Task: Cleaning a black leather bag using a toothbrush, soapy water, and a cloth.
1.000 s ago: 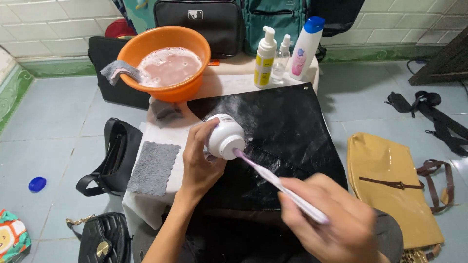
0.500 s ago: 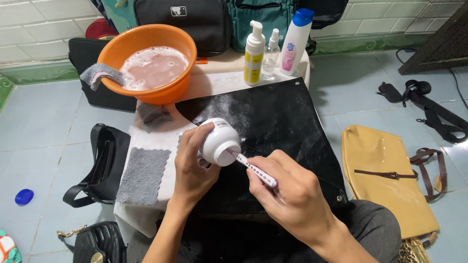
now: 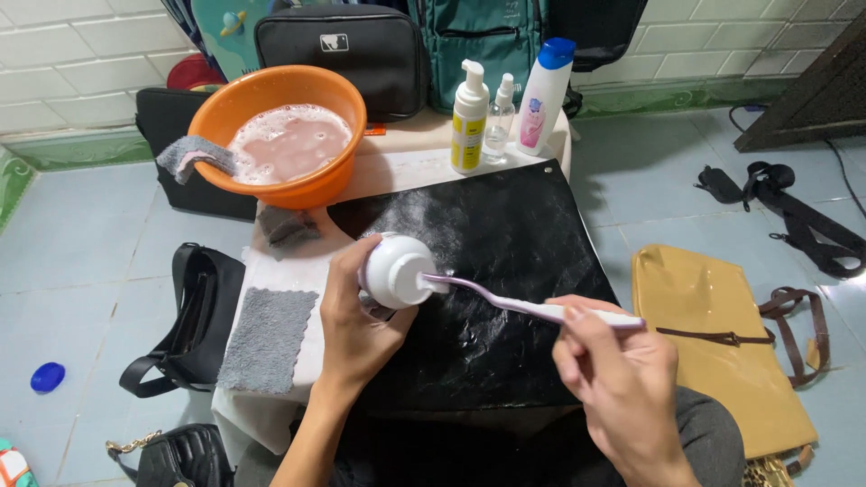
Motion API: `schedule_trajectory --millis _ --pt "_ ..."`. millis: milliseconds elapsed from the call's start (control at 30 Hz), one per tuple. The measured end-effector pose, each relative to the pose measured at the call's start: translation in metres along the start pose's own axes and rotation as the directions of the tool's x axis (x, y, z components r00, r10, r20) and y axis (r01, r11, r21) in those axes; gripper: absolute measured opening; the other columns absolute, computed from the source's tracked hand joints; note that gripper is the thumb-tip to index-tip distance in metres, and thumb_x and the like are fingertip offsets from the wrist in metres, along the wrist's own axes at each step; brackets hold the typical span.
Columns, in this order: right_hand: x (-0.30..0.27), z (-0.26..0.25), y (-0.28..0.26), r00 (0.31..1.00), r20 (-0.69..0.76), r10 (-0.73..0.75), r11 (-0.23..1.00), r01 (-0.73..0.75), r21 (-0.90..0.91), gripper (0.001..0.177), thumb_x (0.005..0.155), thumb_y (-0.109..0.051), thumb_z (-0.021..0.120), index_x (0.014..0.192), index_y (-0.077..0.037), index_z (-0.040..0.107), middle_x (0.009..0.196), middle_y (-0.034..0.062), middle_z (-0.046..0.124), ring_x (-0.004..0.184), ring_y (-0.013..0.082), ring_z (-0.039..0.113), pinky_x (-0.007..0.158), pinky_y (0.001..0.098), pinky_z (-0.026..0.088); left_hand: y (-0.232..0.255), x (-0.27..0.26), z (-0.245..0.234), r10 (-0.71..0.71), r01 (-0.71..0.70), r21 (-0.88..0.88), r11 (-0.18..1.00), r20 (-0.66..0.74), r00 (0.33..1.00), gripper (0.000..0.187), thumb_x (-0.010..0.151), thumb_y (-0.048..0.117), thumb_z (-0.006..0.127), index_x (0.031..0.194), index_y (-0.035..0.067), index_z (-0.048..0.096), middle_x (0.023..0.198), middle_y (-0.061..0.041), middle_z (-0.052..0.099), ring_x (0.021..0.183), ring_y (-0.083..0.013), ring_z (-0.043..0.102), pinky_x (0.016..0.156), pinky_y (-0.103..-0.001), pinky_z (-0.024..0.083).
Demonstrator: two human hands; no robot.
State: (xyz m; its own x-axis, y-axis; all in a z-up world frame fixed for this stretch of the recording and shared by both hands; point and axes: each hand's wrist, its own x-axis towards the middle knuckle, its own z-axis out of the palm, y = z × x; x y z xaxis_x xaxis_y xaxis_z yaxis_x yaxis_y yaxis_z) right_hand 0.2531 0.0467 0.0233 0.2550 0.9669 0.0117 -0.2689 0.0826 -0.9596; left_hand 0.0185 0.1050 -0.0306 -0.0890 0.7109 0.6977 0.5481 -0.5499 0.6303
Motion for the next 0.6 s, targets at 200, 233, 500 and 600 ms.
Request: schedule_trajectory --millis 200,233,500,600 --pt "0.006 -0.038 0.015 0.944 -0.031 0.329 0.911 -0.309 0.272 0.026 0.103 -0.013 0.052 0.113 0.008 0.065 0.072 0.0056 0.048 0.055 0.0070 0.038 0.038 0.0201 0.020 0.003 0.009 0.003 -0.124 0.127 0.082 0.988 -0.051 0.991 0.073 0.070 0.016 0.087 0.130 0.000 0.049 0.121 -0.017 0.060 0.102 -0.0285 0.067 0.089 -0.038 0.056" --pt "0.006 -0.050 0.025 0.945 -0.028 0.325 0.912 -0.305 0.276 0.026 0.103 -0.013 0.052 0.113 0.008 0.065 0.072 0.0056 0.048 0.055 0.0070 0.038 0.038 0.0201 0.020 0.004 0.018 0.006 -0.117 0.122 0.084 0.989 -0.053 0.992 0.073 0.070 0.016 0.087 0.130 0.000 0.049 0.121 -0.017 0.060 0.102 -0.0285 0.067 0.089 -0.038 0.056" --pt "0.027 -0.218 0.163 0.729 0.351 0.588 0.615 -0.685 0.390 0.041 0.108 -0.050 0.039 0.087 -0.015 0.046 0.061 0.0101 0.044 0.043 0.0196 0.036 0.043 0.0339 0.030 -0.047 0.103 0.073 -0.355 0.352 0.055 0.934 0.061 0.933 0.074 0.066 0.026 0.084 0.124 -0.002 0.048 0.107 -0.019 0.071 0.095 -0.0320 0.074 0.085 -0.040 0.058" --pt "0.043 -0.290 0.220 0.791 0.297 0.535 0.721 -0.610 0.330 0.036 0.105 -0.035 0.043 0.129 -0.010 0.055 0.093 0.0120 0.054 0.061 0.0295 0.049 0.051 0.0445 0.036 -0.094 0.129 0.107 -0.395 0.382 0.177 0.907 0.043 0.918 0.077 0.065 0.022 0.088 0.123 -0.008 0.047 0.109 -0.024 0.067 0.097 -0.0376 0.072 0.089 -0.045 0.058"
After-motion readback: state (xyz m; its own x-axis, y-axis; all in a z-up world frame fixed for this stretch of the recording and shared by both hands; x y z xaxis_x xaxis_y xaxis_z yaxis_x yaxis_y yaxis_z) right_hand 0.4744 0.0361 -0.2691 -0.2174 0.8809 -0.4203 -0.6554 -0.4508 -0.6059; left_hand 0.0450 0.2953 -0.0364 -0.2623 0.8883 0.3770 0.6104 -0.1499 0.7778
